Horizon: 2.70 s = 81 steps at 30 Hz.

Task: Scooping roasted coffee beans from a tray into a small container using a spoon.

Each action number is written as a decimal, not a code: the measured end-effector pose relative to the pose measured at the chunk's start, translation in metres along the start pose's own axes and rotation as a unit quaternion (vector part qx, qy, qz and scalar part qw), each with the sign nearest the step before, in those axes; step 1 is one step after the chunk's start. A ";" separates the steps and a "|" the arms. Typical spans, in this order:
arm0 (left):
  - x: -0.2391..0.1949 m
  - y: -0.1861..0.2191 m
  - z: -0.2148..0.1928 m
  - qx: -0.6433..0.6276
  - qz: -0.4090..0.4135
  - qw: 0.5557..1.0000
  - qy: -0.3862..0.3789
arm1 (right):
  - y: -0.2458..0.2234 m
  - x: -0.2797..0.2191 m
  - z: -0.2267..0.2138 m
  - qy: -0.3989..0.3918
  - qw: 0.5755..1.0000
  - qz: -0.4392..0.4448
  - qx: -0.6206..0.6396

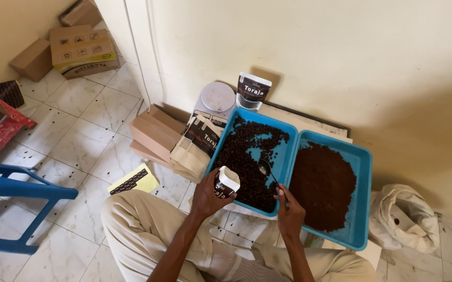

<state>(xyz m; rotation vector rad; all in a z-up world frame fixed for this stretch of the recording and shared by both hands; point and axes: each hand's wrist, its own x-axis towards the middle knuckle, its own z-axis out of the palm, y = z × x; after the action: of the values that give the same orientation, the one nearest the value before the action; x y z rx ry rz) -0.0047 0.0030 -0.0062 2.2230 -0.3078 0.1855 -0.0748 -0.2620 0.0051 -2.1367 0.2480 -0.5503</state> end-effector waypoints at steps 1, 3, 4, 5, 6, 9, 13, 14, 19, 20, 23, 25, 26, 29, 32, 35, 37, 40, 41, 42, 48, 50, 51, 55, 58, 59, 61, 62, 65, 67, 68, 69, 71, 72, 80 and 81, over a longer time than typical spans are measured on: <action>0.000 0.000 0.000 -0.007 -0.004 1.000 0.004 | -0.007 -0.002 0.001 -0.019 0.999 0.027 0.009; 0.003 0.000 0.000 -0.015 -0.008 1.000 0.007 | -0.014 -0.003 0.004 -0.037 0.998 0.054 0.018; 0.003 0.001 0.000 -0.019 0.001 1.000 0.020 | -0.015 -0.004 0.006 -0.037 0.998 0.040 0.018; 0.003 0.001 -0.001 -0.023 0.009 0.999 0.032 | -0.016 -0.005 0.008 -0.036 0.999 0.027 0.018; 0.003 0.001 -0.001 -0.024 0.009 0.999 0.032 | -0.021 -0.005 0.009 -0.036 0.999 0.028 0.016; 0.004 0.002 -0.003 -0.035 0.004 0.999 0.033 | -0.037 -0.004 0.008 -0.039 0.998 0.046 0.021; 0.005 0.003 -0.004 -0.022 -0.010 1.000 0.008 | -0.047 -0.004 0.005 -0.036 0.995 0.082 0.037; 0.006 0.003 -0.005 -0.017 -0.018 1.000 -0.001 | -0.048 -0.003 0.006 -0.029 0.995 0.088 0.038; 0.009 0.004 -0.002 -0.008 -0.013 1.000 -0.010 | -0.054 0.002 0.004 -0.026 0.990 0.123 0.058; 0.007 0.006 -0.001 -0.001 -0.032 0.999 -0.039 | -0.055 0.003 0.002 -0.024 0.988 0.142 0.054; 0.006 0.002 0.000 0.009 -0.035 0.998 -0.048 | -0.055 0.006 0.001 -0.019 0.982 0.172 0.070; 0.004 0.001 0.004 0.017 -0.042 0.998 -0.052 | -0.054 0.006 0.001 -0.017 0.981 0.176 0.086; 0.005 0.000 0.005 0.027 -0.046 0.997 -0.055 | -0.053 0.007 0.001 -0.011 0.978 0.179 0.104; 0.005 0.002 0.002 0.017 -0.041 0.997 -0.055 | -0.052 0.009 0.000 -0.006 0.976 0.188 0.109; 0.007 0.003 0.001 0.007 -0.048 0.997 -0.058 | -0.057 0.010 -0.001 -0.002 0.969 0.203 0.138; 0.005 -0.001 0.005 0.010 -0.030 0.999 -0.042 | -0.044 0.008 0.000 -0.006 0.975 0.183 0.128; 0.006 0.001 0.003 0.007 -0.036 0.998 -0.047 | -0.041 0.007 -0.001 -0.011 0.974 0.182 0.131; 0.006 0.003 0.002 0.002 -0.043 0.998 -0.048 | -0.040 0.003 -0.002 -0.014 0.975 0.176 0.133; 0.007 0.003 0.002 0.000 -0.046 0.998 -0.044 | -0.040 0.003 -0.002 -0.012 0.976 0.171 0.132; 0.007 0.003 0.002 0.001 -0.044 0.998 -0.044 | -0.041 0.003 -0.003 -0.010 0.976 0.170 0.133; 0.008 0.004 0.001 0.010 -0.037 0.999 -0.032 | -0.046 0.003 -0.005 -0.005 0.967 0.197 0.162; 0.008 0.004 0.001 0.022 -0.033 0.998 -0.047 | -0.046 0.005 -0.005 0.012 0.962 0.211 0.172; 0.008 0.003 0.003 0.023 -0.033 0.998 -0.047 | -0.044 0.005 -0.005 0.012 0.962 0.211 0.173; 0.009 0.002 0.005 0.026 -0.037 0.998 -0.046 | -0.040 0.004 -0.004 0.039 0.943 0.258 0.207; 0.008 0.003 0.005 0.025 -0.040 0.998 -0.051 | -0.042 0.001 -0.010 0.060 0.933 0.281 0.218; 0.008 0.003 0.005 0.030 -0.032 0.998 -0.048 | -0.043 0.000 -0.011 0.068 0.932 0.282 0.217; 0.008 0.003 0.004 0.033 -0.039 0.997 -0.057 | -0.046 -0.002 -0.016 0.079 0.941 0.259 0.205; 0.008 0.003 0.004 0.034 -0.045 0.996 -0.065 | -0.047 -0.004 -0.018 0.091 0.949 0.233 0.191; 0.007 0.003 0.004 0.042 -0.039 0.997 -0.060 | -0.079 -0.008 -0.032 0.102 0.973 0.184 0.092; 0.006 0.002 0.005 0.044 -0.042 0.996 -0.062 | -0.093 -0.013 -0.034 0.103 0.976 0.174 0.074; 0.007 0.002 0.005 0.046 -0.041 0.996 -0.063 | -0.101 -0.015 -0.035 0.108 0.979 0.163 0.057; 0.008 0.002 0.005 0.046 -0.041 0.996 -0.063 | -0.097 -0.019 -0.032 0.108 0.979 0.163 0.057; 0.006 0.002 0.006 0.040 -0.037 0.997 -0.057 | -0.088 -0.030 -0.031 -0.006 0.996 0.086 0.000; 0.006 0.002 0.006 0.039 -0.036 0.997 -0.058 | -0.087 -0.035 -0.031 -0.005 0.996 0.087 0.000; 0.004 0.004 0.001 0.027 -0.029 0.998 -0.051 | -0.075 -0.034 -0.032 -0.035 0.992 -0.067 -0.098; 0.005 0.003 0.003 0.026 -0.028 0.998 -0.051 | -0.065 -0.033 -0.029 -0.034 0.992 -0.067 -0.099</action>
<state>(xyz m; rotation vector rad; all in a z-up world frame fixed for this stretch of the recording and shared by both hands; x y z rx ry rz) -0.0008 -0.0018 -0.0043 2.2935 -0.3002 0.0499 -0.1190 -0.2334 0.0630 -2.3737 0.1250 -0.5481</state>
